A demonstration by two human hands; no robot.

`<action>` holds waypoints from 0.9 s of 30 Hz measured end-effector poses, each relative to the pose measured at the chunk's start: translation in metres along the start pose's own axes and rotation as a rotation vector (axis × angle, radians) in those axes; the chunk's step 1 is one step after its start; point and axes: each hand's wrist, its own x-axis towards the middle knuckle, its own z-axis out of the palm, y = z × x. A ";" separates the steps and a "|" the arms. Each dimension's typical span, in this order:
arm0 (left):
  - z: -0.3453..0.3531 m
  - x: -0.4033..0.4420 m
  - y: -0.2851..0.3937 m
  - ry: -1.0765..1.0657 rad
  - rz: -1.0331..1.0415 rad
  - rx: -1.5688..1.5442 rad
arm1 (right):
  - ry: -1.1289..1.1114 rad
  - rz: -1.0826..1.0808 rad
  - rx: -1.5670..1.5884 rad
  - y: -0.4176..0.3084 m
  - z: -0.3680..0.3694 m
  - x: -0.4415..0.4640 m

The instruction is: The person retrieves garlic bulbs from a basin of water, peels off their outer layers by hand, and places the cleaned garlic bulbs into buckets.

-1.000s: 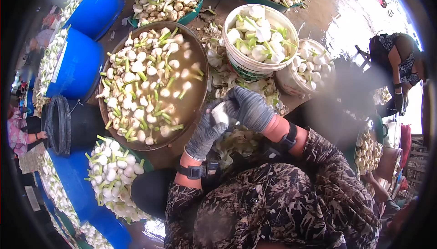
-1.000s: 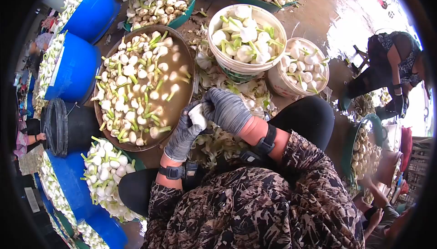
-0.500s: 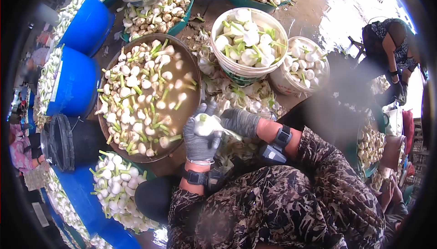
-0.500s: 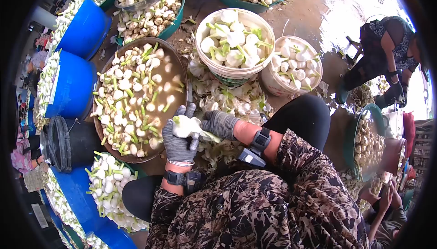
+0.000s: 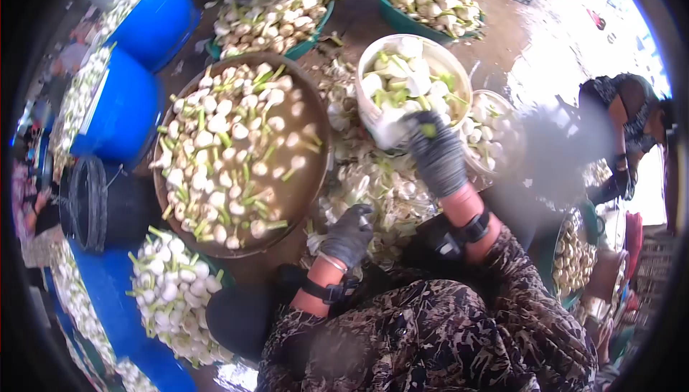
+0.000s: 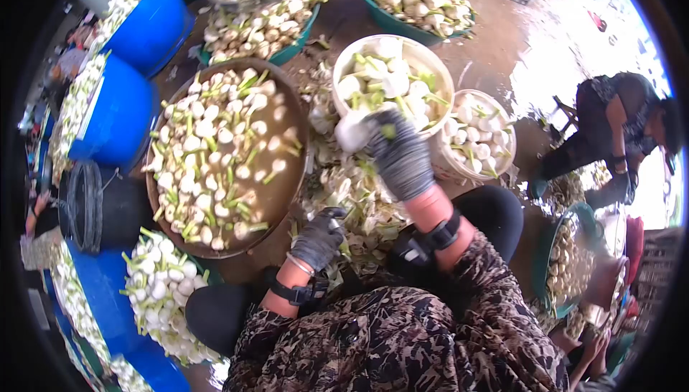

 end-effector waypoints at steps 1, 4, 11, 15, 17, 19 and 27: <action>0.004 0.000 -0.012 0.001 0.063 0.138 | 0.178 -0.038 0.070 0.012 -0.004 0.022; -0.006 -0.015 0.009 -0.067 0.038 0.415 | 0.264 -0.073 -0.210 0.021 -0.008 0.066; -0.029 -0.017 0.008 0.383 0.249 -0.229 | -0.760 -0.191 -0.953 0.021 0.154 0.052; -0.039 -0.015 -0.004 0.451 0.188 -0.485 | -0.744 -0.318 -1.488 0.093 0.236 0.043; -0.045 -0.014 -0.005 0.517 0.196 -0.559 | -0.598 -0.391 -1.461 0.115 0.250 0.047; -0.046 -0.015 -0.007 0.601 0.212 -0.707 | -0.781 -0.124 -1.371 0.101 0.246 0.058; -0.061 -0.015 -0.005 0.304 0.092 -1.582 | -0.544 -0.400 -0.465 0.055 0.113 0.002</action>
